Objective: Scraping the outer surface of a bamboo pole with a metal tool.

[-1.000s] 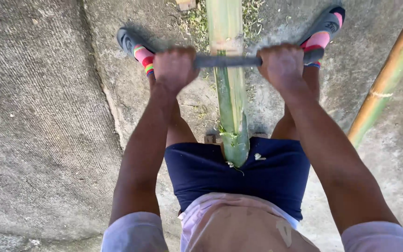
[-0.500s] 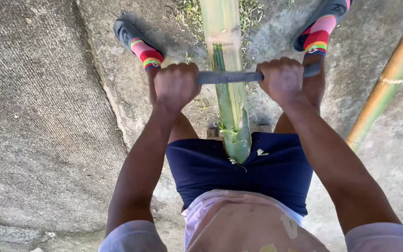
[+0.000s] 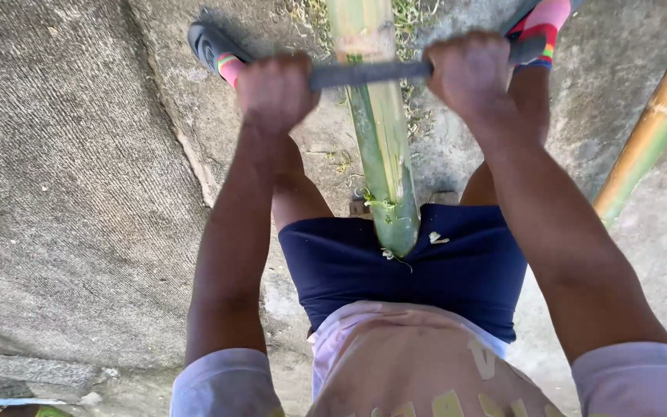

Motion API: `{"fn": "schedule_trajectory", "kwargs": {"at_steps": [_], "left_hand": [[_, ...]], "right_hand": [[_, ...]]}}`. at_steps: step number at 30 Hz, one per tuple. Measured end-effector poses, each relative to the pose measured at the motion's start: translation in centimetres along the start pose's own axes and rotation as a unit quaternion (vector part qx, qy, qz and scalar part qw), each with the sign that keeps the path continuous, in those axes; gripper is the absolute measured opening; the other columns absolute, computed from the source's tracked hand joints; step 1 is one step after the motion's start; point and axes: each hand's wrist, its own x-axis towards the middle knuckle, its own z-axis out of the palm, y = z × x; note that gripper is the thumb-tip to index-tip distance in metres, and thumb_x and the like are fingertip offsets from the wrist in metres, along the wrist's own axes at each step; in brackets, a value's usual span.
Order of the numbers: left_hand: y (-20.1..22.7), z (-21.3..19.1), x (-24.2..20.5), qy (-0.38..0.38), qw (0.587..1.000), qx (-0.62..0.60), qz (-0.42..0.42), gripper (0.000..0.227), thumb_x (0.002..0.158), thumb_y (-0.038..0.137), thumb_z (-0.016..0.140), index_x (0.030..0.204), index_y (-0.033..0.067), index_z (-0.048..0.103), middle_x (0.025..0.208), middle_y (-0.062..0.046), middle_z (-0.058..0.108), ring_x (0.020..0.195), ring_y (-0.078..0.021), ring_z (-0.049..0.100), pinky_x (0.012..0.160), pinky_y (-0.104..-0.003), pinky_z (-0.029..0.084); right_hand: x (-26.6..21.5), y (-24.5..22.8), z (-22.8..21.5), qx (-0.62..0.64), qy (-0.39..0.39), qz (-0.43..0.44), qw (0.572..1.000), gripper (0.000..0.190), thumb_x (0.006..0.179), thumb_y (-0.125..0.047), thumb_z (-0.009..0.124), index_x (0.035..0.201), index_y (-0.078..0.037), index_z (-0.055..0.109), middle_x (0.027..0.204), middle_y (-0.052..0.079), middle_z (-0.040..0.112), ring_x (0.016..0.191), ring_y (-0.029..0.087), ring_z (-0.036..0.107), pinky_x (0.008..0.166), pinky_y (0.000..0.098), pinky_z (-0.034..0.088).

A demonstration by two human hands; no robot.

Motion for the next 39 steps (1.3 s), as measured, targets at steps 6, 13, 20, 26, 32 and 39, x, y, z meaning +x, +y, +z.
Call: {"fn": "schedule_trajectory", "kwargs": {"at_steps": [6,13,20,26,32,39], "left_hand": [[2.1,-1.5,-1.0,0.036,0.999,0.026,-0.024,0.012,0.081,0.022,0.07,0.072,0.0148,0.066,0.068,-0.004,0.068,0.056,-0.0213,0.068,0.043,-0.041,0.052],[9.2,-0.7,-9.6,-0.084,0.995,-0.039,-0.037,0.015,0.075,0.024,0.074,0.07,0.0136,0.064,0.066,-0.005,0.067,0.056,-0.0219,0.068,0.046,-0.04,0.055],[5.0,-0.4,-4.3,-0.034,0.996,-0.058,-0.05,0.012,0.078,0.022,0.074,0.074,0.0139,0.066,0.072,-0.007,0.071,0.062,-0.0256,0.071,0.051,-0.043,0.056],[2.0,-1.5,0.1,0.017,0.998,-0.038,-0.041,0.017,0.084,0.026,0.071,0.073,0.0143,0.066,0.072,-0.006,0.071,0.061,-0.027,0.071,0.049,-0.045,0.054],[5.7,-1.2,-5.6,-0.018,0.998,-0.027,-0.051,0.018,0.084,0.025,0.073,0.071,0.0149,0.064,0.067,-0.006,0.068,0.057,-0.025,0.069,0.047,-0.044,0.053],[7.1,0.0,-8.4,-0.029,0.994,-0.083,-0.062,0.016,0.074,0.021,0.075,0.07,0.013,0.062,0.067,-0.005,0.066,0.06,-0.0254,0.069,0.053,-0.042,0.055]], "right_hand": [[-2.0,-1.0,0.1,-0.019,0.092,-0.013,0.995,0.024,0.095,-0.024,0.078,0.073,-0.017,0.073,0.075,0.005,0.069,0.071,0.024,0.066,0.071,0.0401,0.051],[-13.1,-3.0,0.4,0.058,0.012,-0.013,0.998,0.017,0.09,-0.02,0.072,0.073,-0.019,0.072,0.065,0.003,0.065,0.063,0.022,0.065,0.059,0.0396,0.051],[-5.8,-1.5,-1.4,-0.002,0.003,-0.012,1.0,0.012,0.086,-0.02,0.074,0.074,-0.02,0.072,0.067,0.004,0.065,0.064,0.023,0.066,0.061,0.0402,0.051],[-1.3,-0.1,-0.9,-0.006,0.061,-0.024,0.998,0.008,0.088,-0.021,0.074,0.08,-0.02,0.076,0.07,0.005,0.067,0.067,0.025,0.067,0.066,0.0395,0.052],[-6.7,-2.2,-1.4,0.015,-0.002,-0.008,1.0,0.009,0.085,-0.018,0.073,0.077,-0.02,0.074,0.068,0.004,0.067,0.064,0.023,0.067,0.064,0.0409,0.052],[-9.8,-3.4,-2.0,0.013,-0.003,-0.018,1.0,0.013,0.083,-0.018,0.075,0.071,-0.02,0.07,0.064,0.002,0.065,0.062,0.021,0.064,0.059,0.0391,0.05]]}}
